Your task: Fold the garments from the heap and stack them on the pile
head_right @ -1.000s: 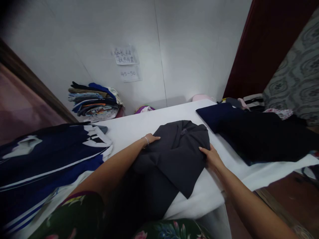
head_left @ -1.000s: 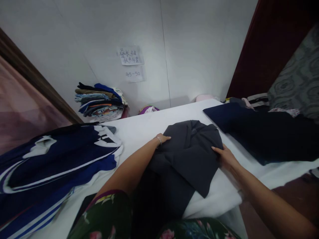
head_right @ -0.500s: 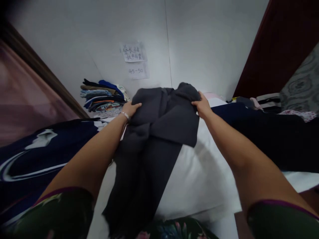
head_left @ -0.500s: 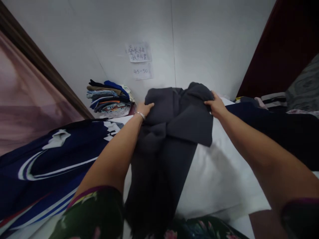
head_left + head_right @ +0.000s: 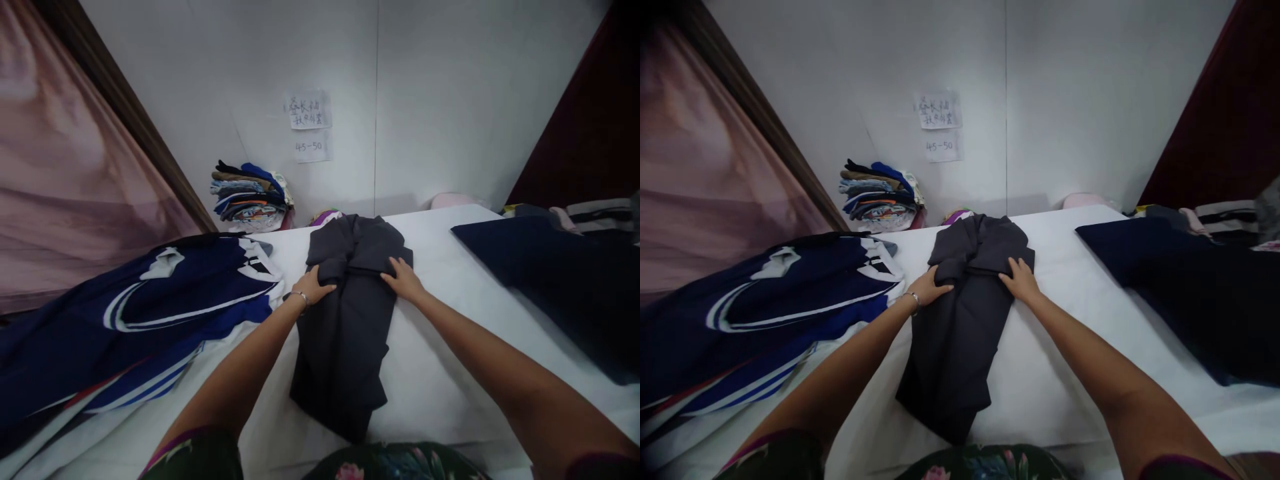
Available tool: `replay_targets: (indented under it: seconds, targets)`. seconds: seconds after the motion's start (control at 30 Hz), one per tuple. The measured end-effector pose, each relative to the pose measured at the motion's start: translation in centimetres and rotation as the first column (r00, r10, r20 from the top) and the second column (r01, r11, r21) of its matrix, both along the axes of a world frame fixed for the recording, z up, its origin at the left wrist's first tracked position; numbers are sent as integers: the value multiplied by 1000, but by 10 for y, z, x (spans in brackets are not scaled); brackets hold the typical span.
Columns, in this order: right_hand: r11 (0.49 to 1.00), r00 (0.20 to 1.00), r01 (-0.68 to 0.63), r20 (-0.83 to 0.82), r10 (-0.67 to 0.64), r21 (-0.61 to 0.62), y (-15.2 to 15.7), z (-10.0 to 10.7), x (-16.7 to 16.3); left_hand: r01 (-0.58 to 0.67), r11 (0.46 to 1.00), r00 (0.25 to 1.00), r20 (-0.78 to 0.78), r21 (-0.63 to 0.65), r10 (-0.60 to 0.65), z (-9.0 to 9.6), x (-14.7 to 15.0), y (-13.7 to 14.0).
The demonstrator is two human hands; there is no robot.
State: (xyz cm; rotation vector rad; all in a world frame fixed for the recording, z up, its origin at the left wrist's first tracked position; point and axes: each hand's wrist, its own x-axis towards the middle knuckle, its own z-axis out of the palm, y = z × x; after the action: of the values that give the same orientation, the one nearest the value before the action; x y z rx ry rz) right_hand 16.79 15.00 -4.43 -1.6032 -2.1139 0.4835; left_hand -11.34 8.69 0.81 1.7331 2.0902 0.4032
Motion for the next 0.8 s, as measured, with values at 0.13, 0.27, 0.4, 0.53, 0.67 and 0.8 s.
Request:
replay_targets:
  seconds: [0.13, 0.27, 0.4, 0.53, 0.67, 0.8]
  targets:
    - [985, 965, -162, 216, 147, 56, -9, 1, -20, 24, 1000, 1000, -5, -7, -24, 4, 8, -2]
    - [995, 982, -54, 184, 37, 85, 7, 10, -16, 25, 996, 999, 25, 89, -27, 44, -15, -1]
    - [986, 993, 69, 85, -83, 153, 25, 36, 44, -229, 973, 970, 82, 16, 227, 74, -90, -21]
    - [847, 866, 498, -162, -474, 186, 27, 60, 157, -437, 898, 900, -18, -47, 436, 55, -153, -56]
    - [721, 733, 679, -195, -652, 138, 6, 69, 227, -450, 892, 887, -129, -37, 443, 27, -163, -72]
    - [830, 862, 464, -371, -344, 309, -47, 62, 181, -397, 917, 890, -250, -16, 381, 25, -157, -71]
